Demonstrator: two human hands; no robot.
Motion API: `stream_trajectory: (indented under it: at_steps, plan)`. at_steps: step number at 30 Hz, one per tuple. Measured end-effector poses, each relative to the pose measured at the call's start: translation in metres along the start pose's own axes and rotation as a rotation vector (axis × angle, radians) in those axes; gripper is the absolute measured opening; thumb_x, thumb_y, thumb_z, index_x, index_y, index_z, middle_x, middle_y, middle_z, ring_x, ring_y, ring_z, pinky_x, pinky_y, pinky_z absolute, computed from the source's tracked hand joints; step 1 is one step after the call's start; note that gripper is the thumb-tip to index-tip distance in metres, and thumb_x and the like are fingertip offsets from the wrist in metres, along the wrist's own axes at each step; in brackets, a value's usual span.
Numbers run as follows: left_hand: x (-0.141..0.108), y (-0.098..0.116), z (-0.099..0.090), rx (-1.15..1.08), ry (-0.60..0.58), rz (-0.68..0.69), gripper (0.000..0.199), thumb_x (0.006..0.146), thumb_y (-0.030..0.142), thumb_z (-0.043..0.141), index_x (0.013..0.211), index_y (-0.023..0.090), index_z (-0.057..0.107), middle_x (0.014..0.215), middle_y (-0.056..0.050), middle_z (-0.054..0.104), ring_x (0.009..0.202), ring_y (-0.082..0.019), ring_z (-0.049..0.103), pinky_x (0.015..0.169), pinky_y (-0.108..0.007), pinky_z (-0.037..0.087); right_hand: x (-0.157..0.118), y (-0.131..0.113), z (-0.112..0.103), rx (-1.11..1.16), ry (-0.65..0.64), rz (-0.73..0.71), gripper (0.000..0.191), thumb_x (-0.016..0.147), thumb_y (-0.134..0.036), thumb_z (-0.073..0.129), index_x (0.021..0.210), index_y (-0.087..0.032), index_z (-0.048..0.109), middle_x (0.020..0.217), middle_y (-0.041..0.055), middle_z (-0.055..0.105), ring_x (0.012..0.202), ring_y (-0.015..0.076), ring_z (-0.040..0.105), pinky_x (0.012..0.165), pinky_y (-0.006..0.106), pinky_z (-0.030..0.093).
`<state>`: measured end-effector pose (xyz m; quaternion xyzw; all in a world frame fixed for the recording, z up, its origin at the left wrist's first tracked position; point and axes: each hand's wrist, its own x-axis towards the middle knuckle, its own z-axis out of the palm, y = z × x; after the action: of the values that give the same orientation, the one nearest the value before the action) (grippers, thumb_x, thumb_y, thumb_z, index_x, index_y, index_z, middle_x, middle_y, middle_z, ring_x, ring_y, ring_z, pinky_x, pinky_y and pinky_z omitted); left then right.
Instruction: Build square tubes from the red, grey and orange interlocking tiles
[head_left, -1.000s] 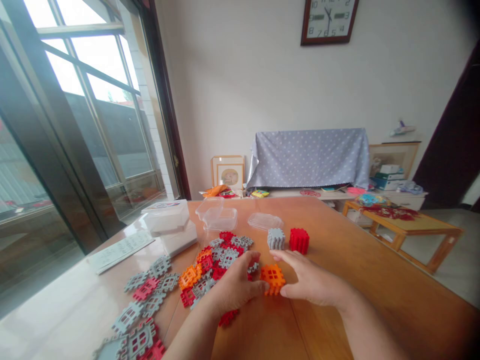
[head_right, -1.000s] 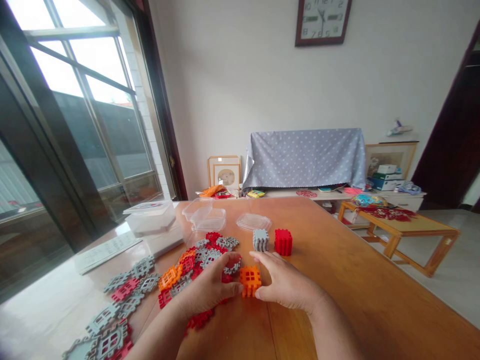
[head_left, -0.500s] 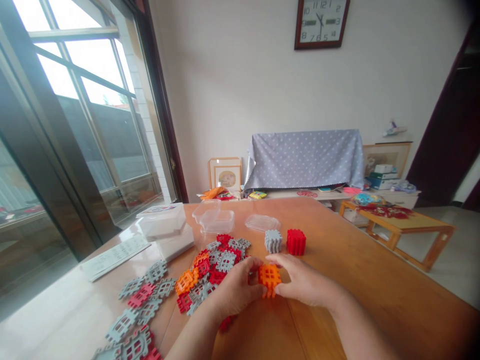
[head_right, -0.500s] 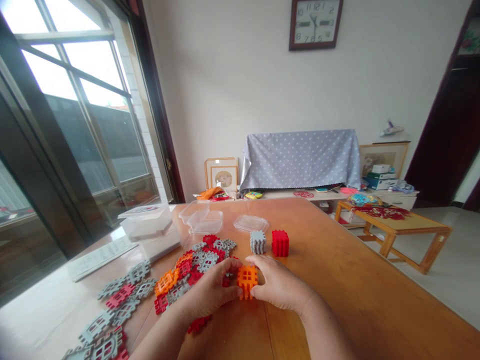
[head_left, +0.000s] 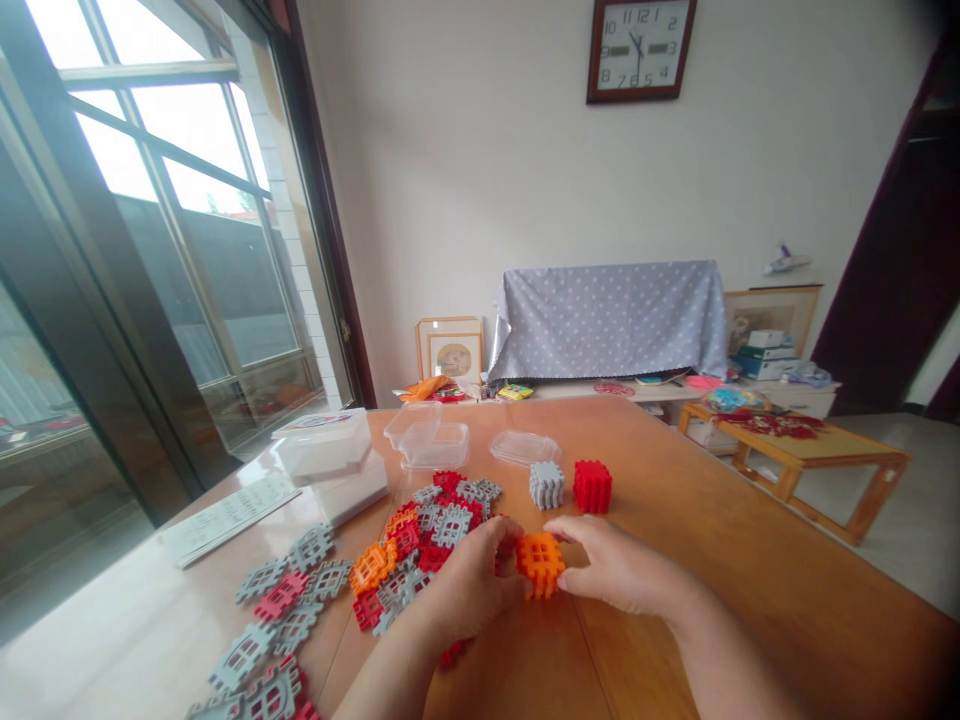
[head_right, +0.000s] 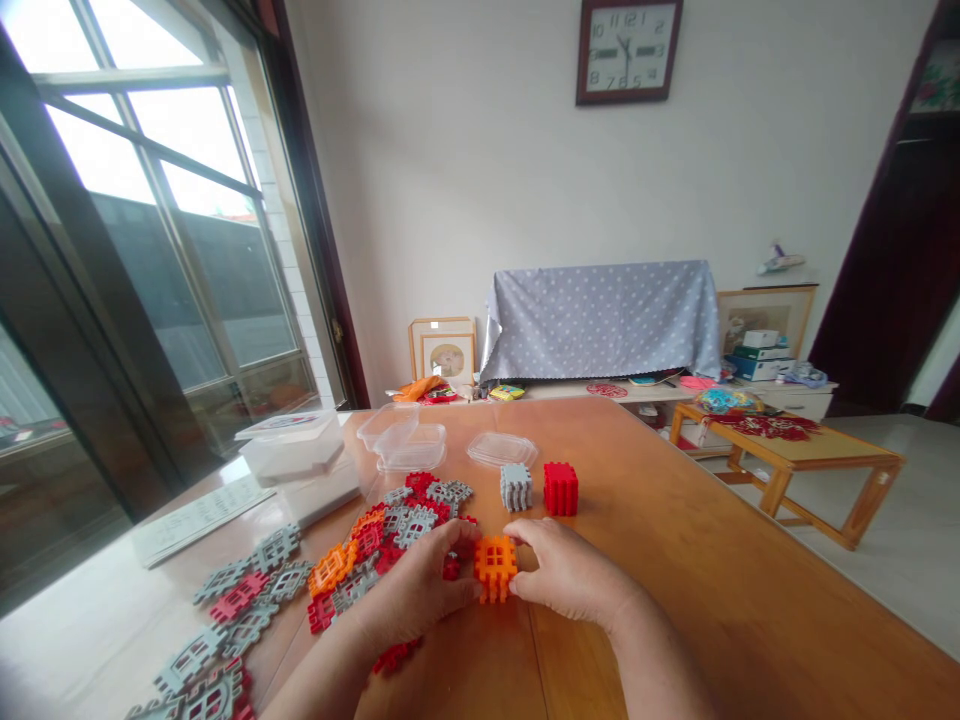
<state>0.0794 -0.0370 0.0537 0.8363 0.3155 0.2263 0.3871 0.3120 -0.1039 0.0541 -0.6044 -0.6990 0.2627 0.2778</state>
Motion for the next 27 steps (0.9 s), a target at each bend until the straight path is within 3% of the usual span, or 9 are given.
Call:
stream_trajectory:
  at_steps: [6, 11, 15, 18, 22, 24, 27]
  plan:
    - [-0.005, 0.004, -0.008, 0.036, 0.035, -0.004, 0.043, 0.073, 0.018, 0.064, 0.116, 0.021, 0.061, 0.11, -0.004, 0.067, 0.096, -0.019, 0.061, 0.084, -0.028, 0.046, -0.002, 0.016, 0.002, -0.006, 0.011, 0.05, 0.065, 0.071, -0.023, 0.067, 0.135, -0.025, 0.059, 0.138, 0.0096, 0.061, 0.127, 0.0302, 0.056, 0.11, 0.043, 0.04]
    - [-0.007, -0.013, -0.038, 0.212, 0.253, -0.012, 0.032, 0.076, 0.01, 0.052, 0.104, 0.022, 0.062, 0.107, -0.003, 0.069, 0.099, -0.019, 0.061, 0.089, -0.028, 0.045, 0.005, 0.035, 0.007, 0.022, 0.104, 0.044, 0.055, 0.076, -0.019, 0.052, 0.13, -0.024, 0.06, 0.136, 0.0093, 0.063, 0.129, 0.0264, 0.056, 0.111, 0.044, 0.04]
    - [-0.015, -0.041, -0.074, 0.481, 0.456, -0.255, 0.028, 0.079, 0.017, 0.052, 0.105, 0.022, 0.061, 0.109, -0.007, 0.07, 0.102, -0.022, 0.062, 0.089, -0.031, 0.043, 0.016, 0.03, 0.013, 0.023, 0.23, 0.019, 0.048, 0.079, -0.022, 0.049, 0.126, -0.024, 0.062, 0.129, 0.0092, 0.067, 0.123, 0.0253, 0.06, 0.107, 0.043, 0.045]
    - [-0.022, -0.057, -0.091, 0.592, 0.535, -0.505, 0.032, 0.086, 0.04, 0.052, 0.112, 0.022, 0.06, 0.117, -0.013, 0.069, 0.109, -0.031, 0.062, 0.09, -0.04, 0.042, 0.019, 0.02, 0.018, 0.047, 0.272, -0.02, 0.044, 0.082, -0.026, 0.05, 0.124, -0.025, 0.063, 0.127, 0.0089, 0.068, 0.122, 0.0255, 0.061, 0.105, 0.043, 0.047]
    - [-0.021, -0.066, -0.091, 0.619, 0.502, -0.693, 0.061, 0.079, 0.07, 0.052, 0.117, 0.023, 0.058, 0.121, -0.018, 0.068, 0.116, -0.041, 0.058, 0.095, -0.052, 0.038, 0.019, 0.011, 0.024, 0.085, 0.309, -0.042, 0.037, 0.085, -0.032, 0.052, 0.119, -0.025, 0.066, 0.125, 0.0085, 0.07, 0.12, 0.0274, 0.062, 0.104, 0.044, 0.048]
    - [-0.017, -0.069, -0.085, 0.644, 0.485, -0.713, 0.063, 0.074, 0.071, 0.056, 0.114, 0.023, 0.059, 0.12, -0.018, 0.068, 0.118, -0.042, 0.057, 0.096, -0.053, 0.037, 0.02, 0.01, 0.026, 0.101, 0.323, -0.047, 0.036, 0.086, -0.035, 0.054, 0.118, -0.025, 0.067, 0.124, 0.0087, 0.07, 0.119, 0.0281, 0.063, 0.104, 0.044, 0.049]
    - [-0.011, -0.072, -0.077, 0.703, 0.495, -0.689, 0.05, 0.076, 0.057, 0.061, 0.112, 0.022, 0.06, 0.12, -0.018, 0.067, 0.118, -0.04, 0.056, 0.097, -0.052, 0.036, 0.022, 0.012, 0.027, 0.108, 0.328, -0.052, 0.035, 0.088, -0.039, 0.056, 0.117, -0.025, 0.068, 0.124, 0.0085, 0.07, 0.116, 0.0283, 0.064, 0.103, 0.044, 0.049]
